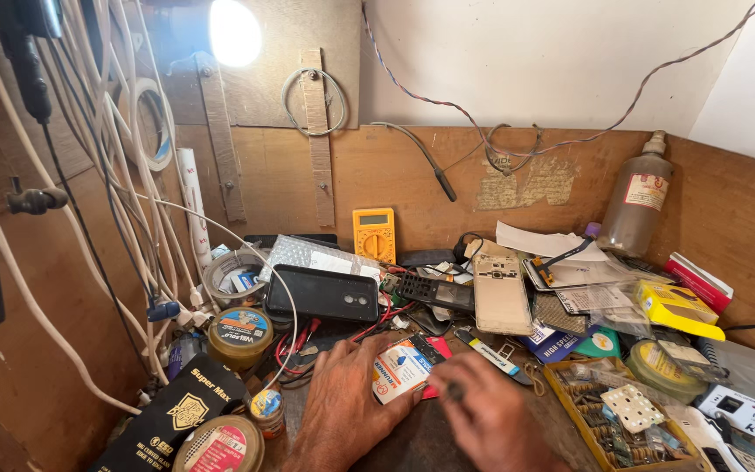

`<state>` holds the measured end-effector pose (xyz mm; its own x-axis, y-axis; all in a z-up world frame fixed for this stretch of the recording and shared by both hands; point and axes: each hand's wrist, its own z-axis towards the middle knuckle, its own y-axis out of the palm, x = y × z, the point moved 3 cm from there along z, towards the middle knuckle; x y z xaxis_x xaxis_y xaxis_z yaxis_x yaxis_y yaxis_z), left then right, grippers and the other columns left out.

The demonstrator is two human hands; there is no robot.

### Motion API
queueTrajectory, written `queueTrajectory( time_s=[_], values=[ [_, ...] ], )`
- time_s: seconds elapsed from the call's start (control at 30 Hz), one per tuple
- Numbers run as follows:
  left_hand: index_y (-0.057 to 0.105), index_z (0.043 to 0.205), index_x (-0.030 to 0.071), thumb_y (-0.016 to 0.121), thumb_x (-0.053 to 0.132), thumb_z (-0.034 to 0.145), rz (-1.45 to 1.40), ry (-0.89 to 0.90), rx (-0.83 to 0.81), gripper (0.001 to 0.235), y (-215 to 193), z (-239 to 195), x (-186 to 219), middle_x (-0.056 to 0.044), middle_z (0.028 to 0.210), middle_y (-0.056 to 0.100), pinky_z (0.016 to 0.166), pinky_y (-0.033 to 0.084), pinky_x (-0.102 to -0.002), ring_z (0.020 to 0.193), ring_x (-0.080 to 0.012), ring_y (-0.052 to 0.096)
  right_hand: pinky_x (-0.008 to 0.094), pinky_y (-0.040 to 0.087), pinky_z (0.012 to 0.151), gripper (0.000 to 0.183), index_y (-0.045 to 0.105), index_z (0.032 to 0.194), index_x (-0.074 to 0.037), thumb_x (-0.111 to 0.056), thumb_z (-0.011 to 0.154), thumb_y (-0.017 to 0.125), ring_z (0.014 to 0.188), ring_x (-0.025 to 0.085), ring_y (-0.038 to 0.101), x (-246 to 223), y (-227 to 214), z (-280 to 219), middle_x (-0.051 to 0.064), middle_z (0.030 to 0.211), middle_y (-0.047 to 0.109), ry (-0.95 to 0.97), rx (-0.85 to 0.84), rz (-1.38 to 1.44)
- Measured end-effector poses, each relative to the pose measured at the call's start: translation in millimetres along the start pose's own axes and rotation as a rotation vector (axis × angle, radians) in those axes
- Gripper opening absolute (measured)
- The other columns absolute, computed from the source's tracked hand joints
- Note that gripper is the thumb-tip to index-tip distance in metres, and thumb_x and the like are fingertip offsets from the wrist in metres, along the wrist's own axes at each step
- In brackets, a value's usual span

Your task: The person uses a small screwdriver to remove screws from a disassembled smartphone and detaches a small circuit board. They then place the board on a red card and continue to manipulate it with the screwdriver.

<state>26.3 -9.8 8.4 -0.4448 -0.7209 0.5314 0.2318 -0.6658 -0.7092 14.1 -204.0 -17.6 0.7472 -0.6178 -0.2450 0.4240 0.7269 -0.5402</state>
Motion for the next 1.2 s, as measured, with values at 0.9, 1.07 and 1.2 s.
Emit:
queueTrajectory(
  time_s=[0.9, 1.07, 1.2],
  values=[
    [0.056, 0.137, 0.015, 0.089, 0.043, 0.066, 0.017, -0.098, -0.101, 0.084, 4.4, 0.9, -4.4, -0.012, 0.121, 0.067, 0.098, 0.042, -0.047, 0.115, -0.0316, 0.057, 0.028, 0.059, 0.063, 0.015, 0.067, 0.097, 0.003, -0.012, 0.094, 0.065, 0.072, 0.013, 0.074, 25.0, -9.3, 6.7, 0.008, 0.088, 0.069, 0.511, 0.210, 0.194],
    [0.049, 0.141, 0.010, 0.091, 0.039, 0.063, -0.026, -0.074, -0.012, 0.094, 7.5, 2.2, -5.7, -0.011, 0.128, 0.068, 0.100, 0.040, -0.049, 0.118, -0.0319, 0.057, 0.029, 0.057, 0.058, 0.020, 0.066, 0.097, 0.002, -0.018, 0.097, 0.063, 0.068, 0.014, 0.070, 34.9, -7.8, -0.3, 0.008, 0.081, 0.068, 0.535, 0.236, 0.217],
    [0.043, 0.146, 0.011, 0.089, 0.036, 0.062, -0.010, -0.071, -0.006, 0.099, 6.5, 1.4, -7.6, -0.006, 0.127, 0.071, 0.100, 0.042, -0.047, 0.114, -0.0306, 0.060, 0.027, 0.055, 0.062, 0.035, 0.068, 0.086, -0.004, -0.029, 0.105, 0.053, 0.067, 0.012, 0.069, 46.2, -9.0, -2.7, 0.004, 0.072, 0.069, 0.529, 0.300, 0.156]
  ],
)
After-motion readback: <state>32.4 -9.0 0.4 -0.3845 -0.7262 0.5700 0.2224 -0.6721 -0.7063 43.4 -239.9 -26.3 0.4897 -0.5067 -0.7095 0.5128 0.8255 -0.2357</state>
